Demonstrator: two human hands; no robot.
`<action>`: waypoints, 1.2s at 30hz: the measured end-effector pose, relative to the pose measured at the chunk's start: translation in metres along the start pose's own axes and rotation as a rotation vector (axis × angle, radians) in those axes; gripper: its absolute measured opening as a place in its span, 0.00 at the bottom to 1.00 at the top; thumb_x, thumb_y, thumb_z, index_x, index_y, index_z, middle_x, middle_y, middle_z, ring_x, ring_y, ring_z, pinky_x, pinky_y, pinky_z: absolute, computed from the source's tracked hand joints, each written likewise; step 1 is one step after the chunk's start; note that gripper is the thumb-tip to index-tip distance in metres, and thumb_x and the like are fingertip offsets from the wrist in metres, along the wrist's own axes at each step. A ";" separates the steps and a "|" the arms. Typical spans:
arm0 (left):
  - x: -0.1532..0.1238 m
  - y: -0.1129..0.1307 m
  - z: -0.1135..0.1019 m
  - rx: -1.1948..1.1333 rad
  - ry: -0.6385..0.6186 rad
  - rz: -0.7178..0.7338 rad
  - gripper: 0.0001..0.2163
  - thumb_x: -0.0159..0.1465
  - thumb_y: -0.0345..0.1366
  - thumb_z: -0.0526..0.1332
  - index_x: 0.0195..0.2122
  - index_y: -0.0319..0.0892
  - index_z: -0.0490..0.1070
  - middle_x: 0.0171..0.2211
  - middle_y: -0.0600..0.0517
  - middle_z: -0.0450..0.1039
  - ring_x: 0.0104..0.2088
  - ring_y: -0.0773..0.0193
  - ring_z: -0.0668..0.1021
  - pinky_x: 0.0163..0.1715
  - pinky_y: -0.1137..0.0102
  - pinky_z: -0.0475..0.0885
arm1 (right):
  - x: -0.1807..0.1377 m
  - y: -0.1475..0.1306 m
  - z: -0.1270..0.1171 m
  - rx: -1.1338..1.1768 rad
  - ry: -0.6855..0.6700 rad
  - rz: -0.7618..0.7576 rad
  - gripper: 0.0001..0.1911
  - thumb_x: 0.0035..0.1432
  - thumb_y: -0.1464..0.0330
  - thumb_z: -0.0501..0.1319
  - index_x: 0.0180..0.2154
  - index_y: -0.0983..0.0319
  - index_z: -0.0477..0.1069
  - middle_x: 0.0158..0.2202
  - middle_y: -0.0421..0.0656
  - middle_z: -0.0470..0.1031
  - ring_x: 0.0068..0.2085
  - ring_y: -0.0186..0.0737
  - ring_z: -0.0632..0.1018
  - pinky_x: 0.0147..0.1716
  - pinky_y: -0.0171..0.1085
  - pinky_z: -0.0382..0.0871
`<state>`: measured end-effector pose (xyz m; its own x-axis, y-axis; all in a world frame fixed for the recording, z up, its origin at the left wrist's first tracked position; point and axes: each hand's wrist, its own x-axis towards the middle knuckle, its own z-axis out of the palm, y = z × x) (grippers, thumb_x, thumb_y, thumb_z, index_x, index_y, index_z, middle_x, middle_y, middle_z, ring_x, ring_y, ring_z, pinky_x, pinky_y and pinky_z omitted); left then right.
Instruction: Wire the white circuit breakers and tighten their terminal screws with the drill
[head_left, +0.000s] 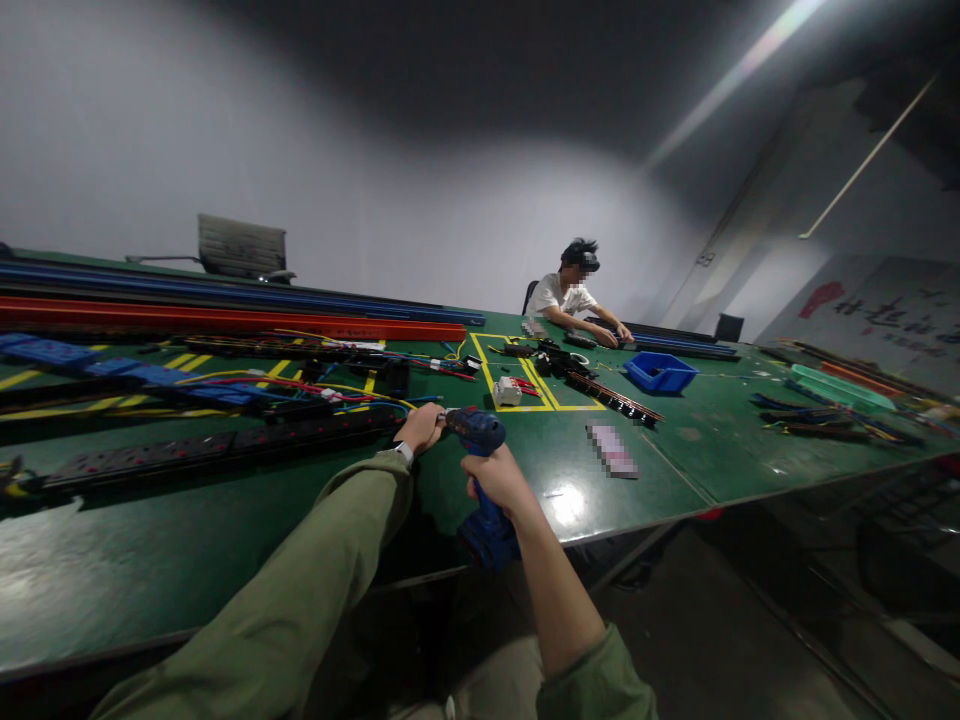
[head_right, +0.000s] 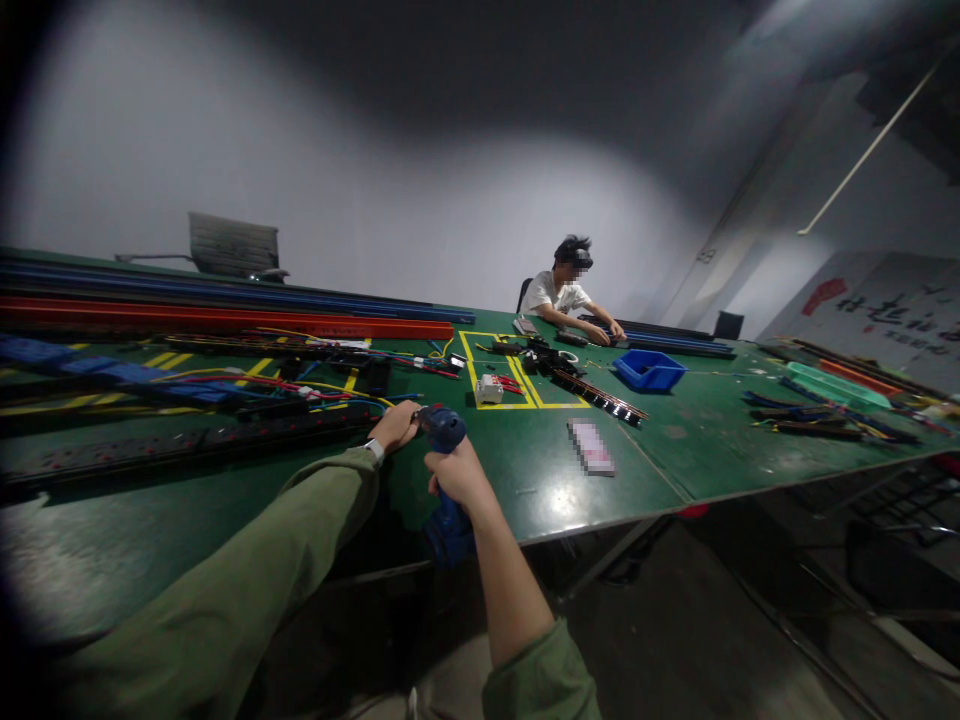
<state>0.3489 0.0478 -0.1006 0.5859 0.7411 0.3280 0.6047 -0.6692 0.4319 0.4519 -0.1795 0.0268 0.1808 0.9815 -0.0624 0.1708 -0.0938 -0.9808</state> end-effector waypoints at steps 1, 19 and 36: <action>0.000 0.000 0.000 0.000 0.000 -0.003 0.09 0.63 0.35 0.54 0.41 0.43 0.72 0.43 0.45 0.74 0.47 0.56 0.73 0.49 0.63 0.65 | 0.000 0.000 0.000 -0.001 0.000 0.003 0.10 0.42 0.73 0.56 0.33 0.61 0.65 0.14 0.31 0.60 0.14 0.34 0.68 0.14 0.31 0.59; -0.003 0.002 -0.002 -0.007 0.012 0.002 0.10 0.64 0.35 0.53 0.42 0.43 0.72 0.43 0.45 0.73 0.48 0.55 0.73 0.50 0.63 0.64 | -0.001 0.000 0.000 0.003 -0.004 0.005 0.12 0.42 0.73 0.55 0.33 0.61 0.65 0.14 0.31 0.59 0.14 0.34 0.68 0.14 0.30 0.58; 0.000 -0.003 0.003 -0.005 0.008 0.024 0.09 0.62 0.34 0.54 0.41 0.43 0.71 0.42 0.45 0.73 0.47 0.55 0.73 0.49 0.63 0.64 | 0.001 0.004 0.000 0.039 -0.002 0.001 0.12 0.41 0.73 0.56 0.34 0.61 0.65 0.15 0.31 0.60 0.14 0.35 0.69 0.13 0.31 0.59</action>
<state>0.3486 0.0495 -0.1042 0.5959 0.7249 0.3455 0.5875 -0.6868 0.4279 0.4532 -0.1785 0.0233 0.1790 0.9818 -0.0639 0.1327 -0.0884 -0.9872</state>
